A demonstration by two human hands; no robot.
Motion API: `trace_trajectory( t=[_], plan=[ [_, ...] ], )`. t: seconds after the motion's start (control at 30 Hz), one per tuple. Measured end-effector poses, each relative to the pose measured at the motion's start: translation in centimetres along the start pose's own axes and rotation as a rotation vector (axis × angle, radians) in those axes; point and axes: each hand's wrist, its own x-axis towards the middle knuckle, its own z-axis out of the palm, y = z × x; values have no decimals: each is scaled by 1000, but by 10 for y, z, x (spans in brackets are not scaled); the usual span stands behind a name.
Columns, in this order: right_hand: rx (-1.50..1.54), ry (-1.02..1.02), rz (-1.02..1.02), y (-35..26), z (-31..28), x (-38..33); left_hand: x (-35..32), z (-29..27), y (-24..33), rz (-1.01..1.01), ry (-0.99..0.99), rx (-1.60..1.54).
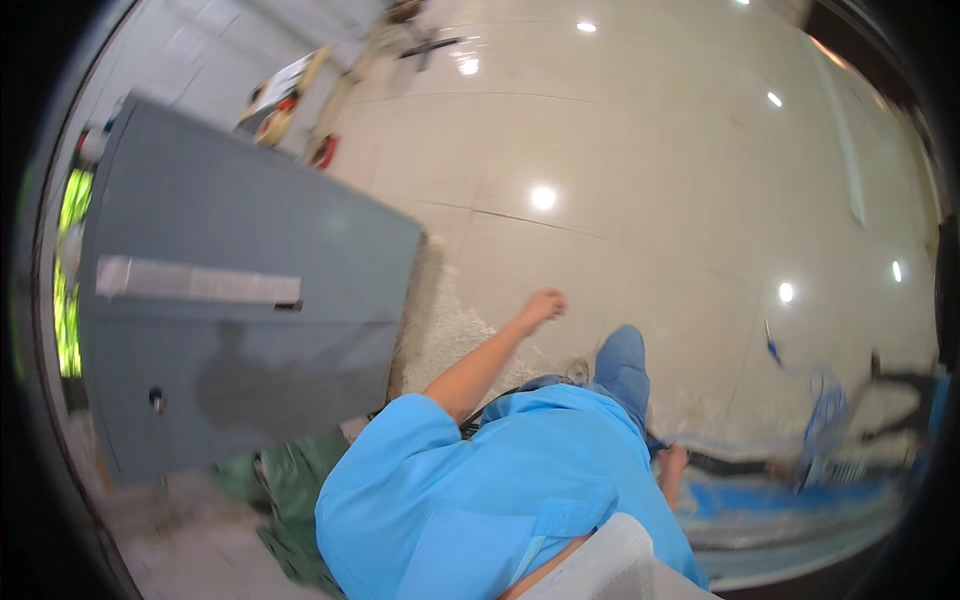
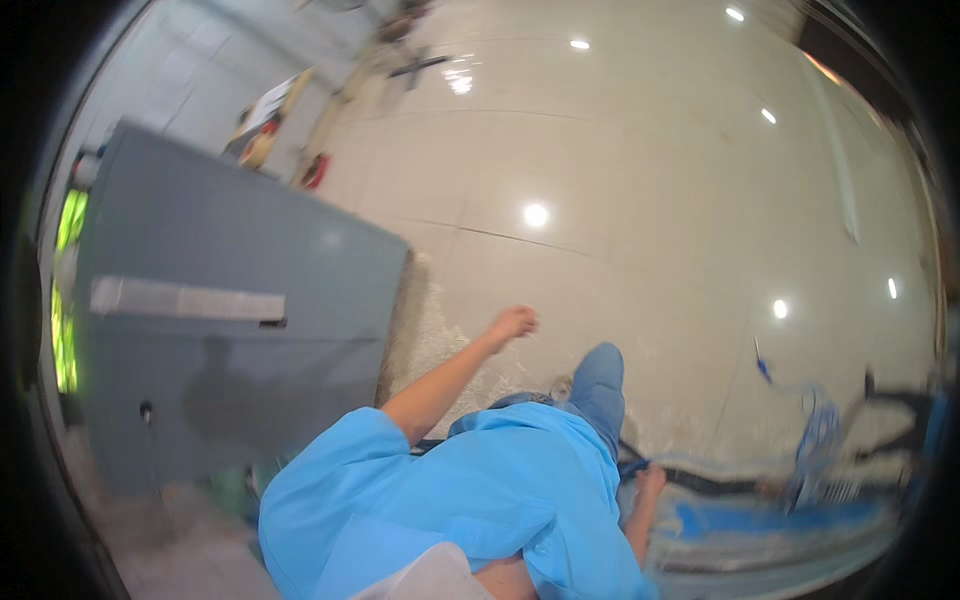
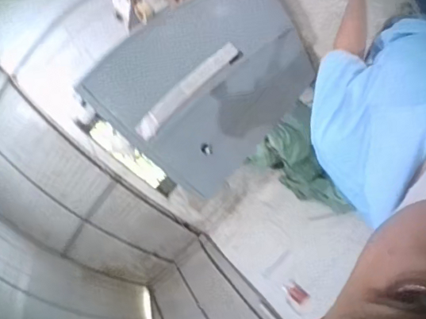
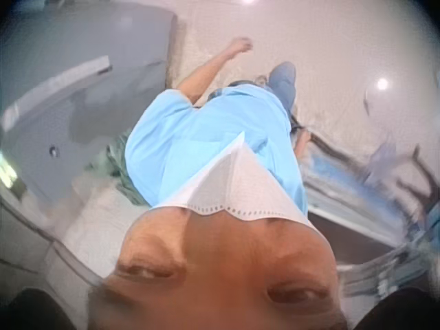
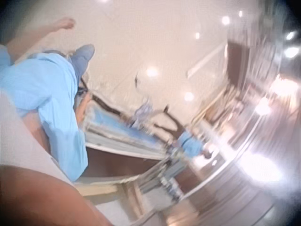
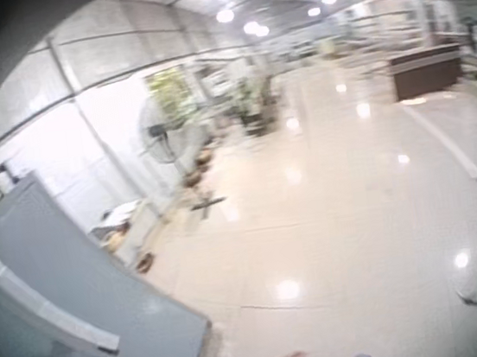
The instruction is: The person carries a large dark wood panel with white stripes and places it onto a machine bed. They then use a yellow utility knife to trim or adjust the panel edges and remove debris from the machine surface.
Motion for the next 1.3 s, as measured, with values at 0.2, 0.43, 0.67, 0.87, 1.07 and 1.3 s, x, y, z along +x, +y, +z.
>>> trace_trajectory(
  t=[0.2, 0.43, 0.67, 0.87, 1.07, 1.3],
  plan=[
    [-440, -305, -618, -199, 164, 57, 66, -14, 89, 150, -174, 449],
    [-480, -267, -506, -579, 280, 112, 111, -147, 141, -117, 451, -113],
    [-569, -501, -1152, -962, 543, 44, 138, -214, 162, -53, 905, -811],
    [-322, -845, -1073, -1070, 775, -97, 257, -296, 263, -48, 1013, -910],
    [-672, -1158, -1136, -1062, 934, -205, 279, -470, 438, 550, 1140, -970],
    [-780, -1237, -1311, -1140, 1146, -294, 275, -631, 556, 1025, 1682, -1238]
  ],
)
